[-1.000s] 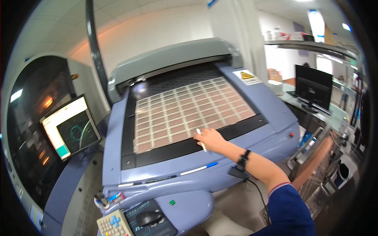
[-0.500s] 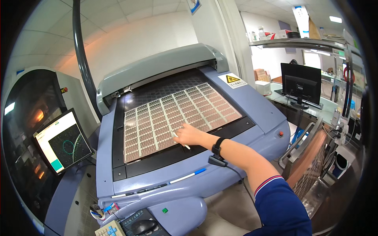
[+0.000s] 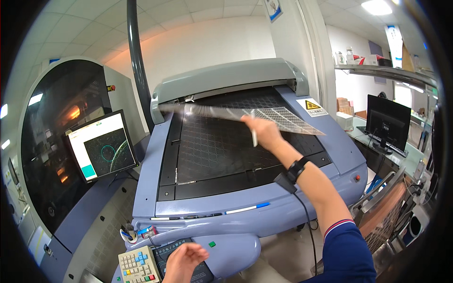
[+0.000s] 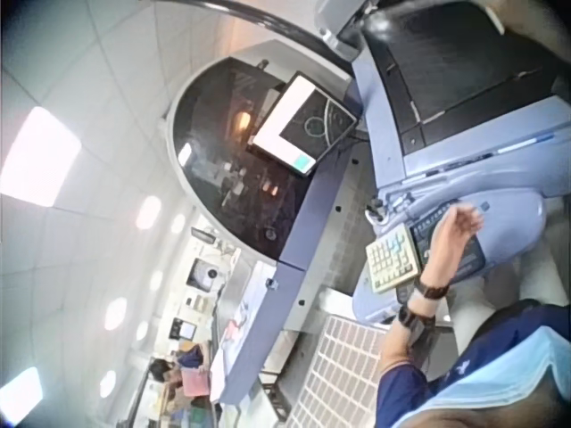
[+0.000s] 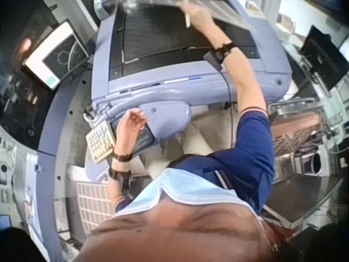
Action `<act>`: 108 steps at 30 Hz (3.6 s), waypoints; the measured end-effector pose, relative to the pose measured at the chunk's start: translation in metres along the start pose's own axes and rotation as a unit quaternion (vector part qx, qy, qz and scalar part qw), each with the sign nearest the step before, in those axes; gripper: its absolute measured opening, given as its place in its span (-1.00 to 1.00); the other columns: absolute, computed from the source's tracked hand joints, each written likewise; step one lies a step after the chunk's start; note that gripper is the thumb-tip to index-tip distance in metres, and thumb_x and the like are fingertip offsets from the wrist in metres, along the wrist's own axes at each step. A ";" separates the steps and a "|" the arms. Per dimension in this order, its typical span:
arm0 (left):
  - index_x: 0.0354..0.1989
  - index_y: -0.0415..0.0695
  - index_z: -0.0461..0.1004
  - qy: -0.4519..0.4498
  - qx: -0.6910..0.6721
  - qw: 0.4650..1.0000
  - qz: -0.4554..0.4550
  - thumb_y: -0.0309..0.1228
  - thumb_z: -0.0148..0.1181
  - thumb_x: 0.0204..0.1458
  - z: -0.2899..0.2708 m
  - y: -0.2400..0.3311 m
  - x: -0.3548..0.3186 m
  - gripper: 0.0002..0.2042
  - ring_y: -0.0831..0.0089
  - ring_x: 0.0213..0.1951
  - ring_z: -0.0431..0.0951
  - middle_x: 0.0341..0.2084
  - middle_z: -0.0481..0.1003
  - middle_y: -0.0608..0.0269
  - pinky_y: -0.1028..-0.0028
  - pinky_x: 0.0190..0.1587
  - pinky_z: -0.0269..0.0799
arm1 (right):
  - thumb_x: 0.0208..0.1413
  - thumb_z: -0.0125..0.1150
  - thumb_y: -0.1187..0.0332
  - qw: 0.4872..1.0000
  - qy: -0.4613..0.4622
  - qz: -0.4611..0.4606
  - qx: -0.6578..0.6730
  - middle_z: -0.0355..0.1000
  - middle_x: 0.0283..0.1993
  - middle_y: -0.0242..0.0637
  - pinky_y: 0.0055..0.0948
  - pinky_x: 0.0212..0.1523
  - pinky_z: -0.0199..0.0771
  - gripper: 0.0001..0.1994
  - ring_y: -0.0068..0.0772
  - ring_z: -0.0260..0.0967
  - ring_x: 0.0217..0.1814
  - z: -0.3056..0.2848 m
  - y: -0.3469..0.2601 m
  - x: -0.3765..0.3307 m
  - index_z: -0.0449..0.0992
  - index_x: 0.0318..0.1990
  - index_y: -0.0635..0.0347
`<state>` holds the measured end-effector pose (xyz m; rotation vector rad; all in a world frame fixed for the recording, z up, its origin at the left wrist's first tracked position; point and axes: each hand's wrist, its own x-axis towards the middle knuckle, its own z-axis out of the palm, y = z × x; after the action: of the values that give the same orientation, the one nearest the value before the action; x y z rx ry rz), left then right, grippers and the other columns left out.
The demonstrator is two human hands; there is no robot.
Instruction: Inspecting and processing printed circuit board (PCB) panels using a specialized industrial machine and computer interface.
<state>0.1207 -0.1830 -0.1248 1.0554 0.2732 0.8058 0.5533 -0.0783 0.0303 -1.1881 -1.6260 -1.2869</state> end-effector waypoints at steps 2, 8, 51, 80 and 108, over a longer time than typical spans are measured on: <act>-0.06 -0.20 0.43 0.003 0.031 0.999 -0.020 -0.20 -0.18 0.27 0.017 0.006 0.028 -0.65 0.30 0.02 0.42 -0.11 0.48 0.11 0.23 0.12 0.26 | 0.09 0.04 0.42 0.993 0.113 0.013 0.022 0.50 -0.35 -0.26 -0.36 -0.41 0.49 -0.77 -0.27 0.50 -0.37 -0.027 0.017 0.022 0.45 -0.07 0.07; 0.05 -0.18 0.35 0.003 0.105 0.993 -0.051 -0.19 -0.04 0.23 0.053 -0.001 0.101 -0.64 0.36 0.09 0.36 -0.05 0.43 0.17 0.32 0.11 0.27 | 0.29 -0.07 0.30 0.917 0.253 0.309 -0.004 0.48 -0.31 -0.17 -0.30 -0.26 0.48 -0.74 -0.29 0.46 -0.32 -0.150 0.063 0.059 0.43 -0.02 0.24; -0.11 -0.15 0.47 0.064 0.636 0.718 0.275 -0.29 0.03 0.10 -0.031 -0.005 0.270 -0.73 0.12 0.00 0.45 -0.12 0.50 0.08 0.24 0.10 0.29 | -0.16 0.42 0.12 0.910 -0.288 0.233 0.188 0.50 -0.31 -0.32 0.15 0.24 -0.02 -0.58 -0.15 0.46 -0.12 0.091 0.034 -0.121 0.42 -0.17 0.06; 0.24 0.04 0.23 0.105 0.839 0.527 0.083 0.11 -0.16 0.13 -0.060 -0.005 0.271 -0.41 0.27 0.34 0.08 0.28 0.18 0.26 -0.09 0.33 -0.27 | 0.01 0.25 0.10 0.912 -0.287 0.123 0.266 0.48 -0.21 -0.21 0.04 0.21 0.10 -0.63 -0.05 0.39 -0.03 0.056 -0.034 -0.139 0.37 -0.11 0.06; 0.04 0.14 0.42 0.530 0.720 0.441 -0.080 -0.12 -0.18 0.21 -0.182 0.010 -0.215 -0.67 0.21 0.28 0.14 0.19 0.27 0.26 -0.27 0.19 -0.11 | 0.08 0.19 0.49 0.677 -0.303 0.150 0.654 0.57 -0.22 -0.20 -0.48 -0.26 0.55 -0.90 -0.35 0.56 -0.30 -0.086 -0.285 -0.192 0.54 -0.25 0.30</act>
<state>-0.1342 -0.2104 -0.2412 1.8370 2.5113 0.8727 0.3404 -0.2239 -0.2122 -0.7951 -1.9863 0.6729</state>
